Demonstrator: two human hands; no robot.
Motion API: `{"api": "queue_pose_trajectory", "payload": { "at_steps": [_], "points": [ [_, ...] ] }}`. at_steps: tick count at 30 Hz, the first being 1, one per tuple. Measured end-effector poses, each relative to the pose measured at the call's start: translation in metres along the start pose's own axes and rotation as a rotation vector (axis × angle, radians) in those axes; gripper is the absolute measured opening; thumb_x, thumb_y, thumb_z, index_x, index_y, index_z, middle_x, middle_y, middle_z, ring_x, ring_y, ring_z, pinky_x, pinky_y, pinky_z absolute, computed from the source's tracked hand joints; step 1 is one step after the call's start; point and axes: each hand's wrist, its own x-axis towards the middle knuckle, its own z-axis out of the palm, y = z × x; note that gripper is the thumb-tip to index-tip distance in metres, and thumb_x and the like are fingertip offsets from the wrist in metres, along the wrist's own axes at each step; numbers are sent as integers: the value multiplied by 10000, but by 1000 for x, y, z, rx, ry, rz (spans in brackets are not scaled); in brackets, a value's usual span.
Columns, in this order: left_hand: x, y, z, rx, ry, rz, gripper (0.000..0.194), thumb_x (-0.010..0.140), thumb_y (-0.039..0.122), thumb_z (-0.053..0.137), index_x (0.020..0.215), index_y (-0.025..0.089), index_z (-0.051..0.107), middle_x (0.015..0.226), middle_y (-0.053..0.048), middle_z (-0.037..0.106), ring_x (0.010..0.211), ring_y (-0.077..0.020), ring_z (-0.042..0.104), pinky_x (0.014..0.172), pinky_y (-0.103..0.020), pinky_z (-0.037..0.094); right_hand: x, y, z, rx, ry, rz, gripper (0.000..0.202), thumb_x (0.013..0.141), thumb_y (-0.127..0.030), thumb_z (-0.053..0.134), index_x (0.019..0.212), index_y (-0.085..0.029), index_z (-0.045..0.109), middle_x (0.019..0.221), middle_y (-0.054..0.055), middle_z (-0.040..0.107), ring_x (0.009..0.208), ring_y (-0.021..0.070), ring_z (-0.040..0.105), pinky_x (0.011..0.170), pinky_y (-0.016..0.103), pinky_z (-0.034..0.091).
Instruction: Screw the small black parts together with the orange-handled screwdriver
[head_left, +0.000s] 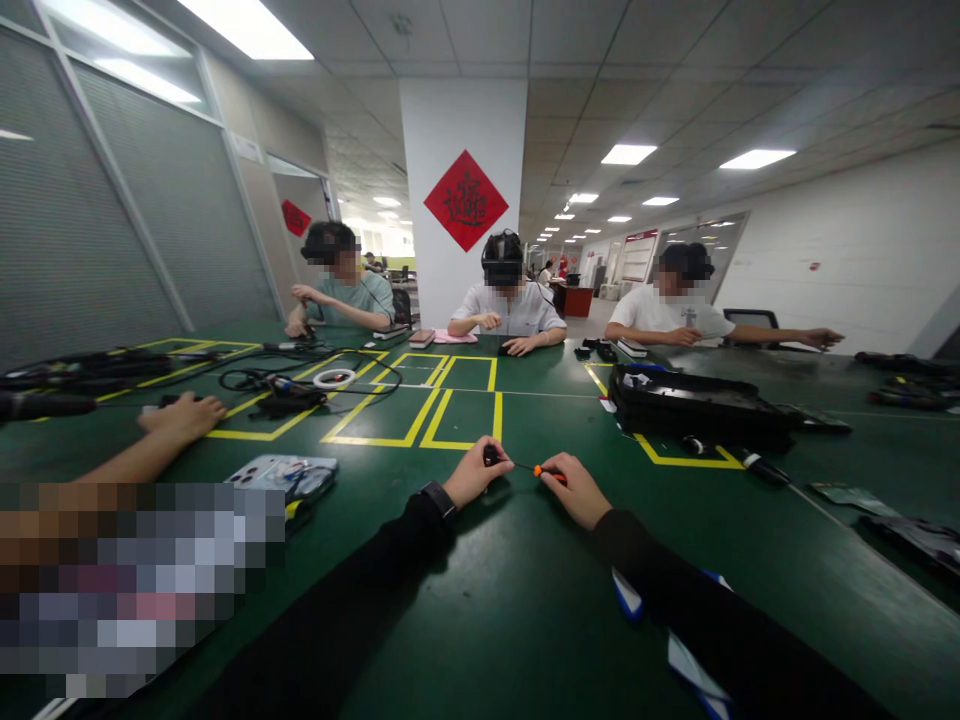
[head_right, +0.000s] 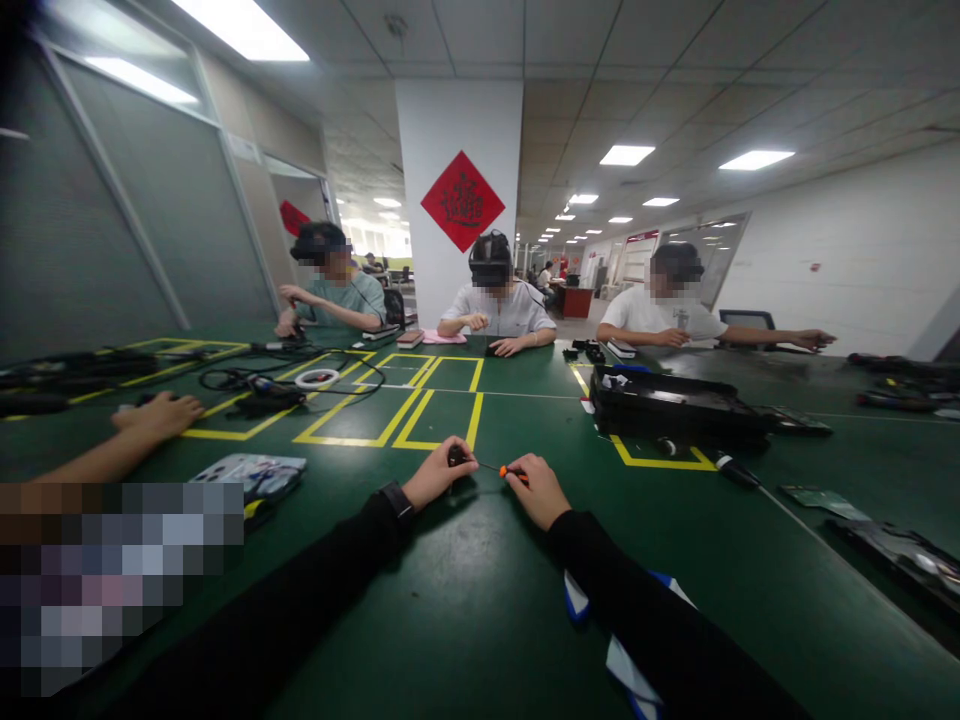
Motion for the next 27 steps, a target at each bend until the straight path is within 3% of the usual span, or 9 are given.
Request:
{"api": "queue_pose_trajectory", "payload": {
  "at_steps": [14, 21, 27],
  "points": [
    [1, -1, 0, -33, -12, 35, 206, 652, 150, 545, 829, 163, 440, 784, 5, 557, 725, -102, 539, 730, -271, 433, -3, 0, -6, 99, -2, 85, 137, 696, -213, 526, 829, -183, 519, 780, 8, 577, 735, 137, 534, 701, 278, 403],
    [-1, 6, 2, 116, 11, 76, 236, 626, 100, 517, 836, 167, 434, 759, 13, 543, 696, -89, 515, 692, -241, 417, -4, -2, -9, 54, -22, 80, 135, 692, -201, 532, 826, -186, 525, 783, 8, 573, 742, 139, 529, 701, 280, 399],
    [-1, 12, -11, 236, -130, 94, 395, 543, 146, 621, 900, 176, 454, 790, 16, 543, 572, -63, 478, 565, -207, 398, -5, -3, -11, -6, -48, 54, 136, 687, -176, 549, 822, -181, 537, 783, 22, 568, 758, 148, 518, 699, 280, 392]
  ]
}}
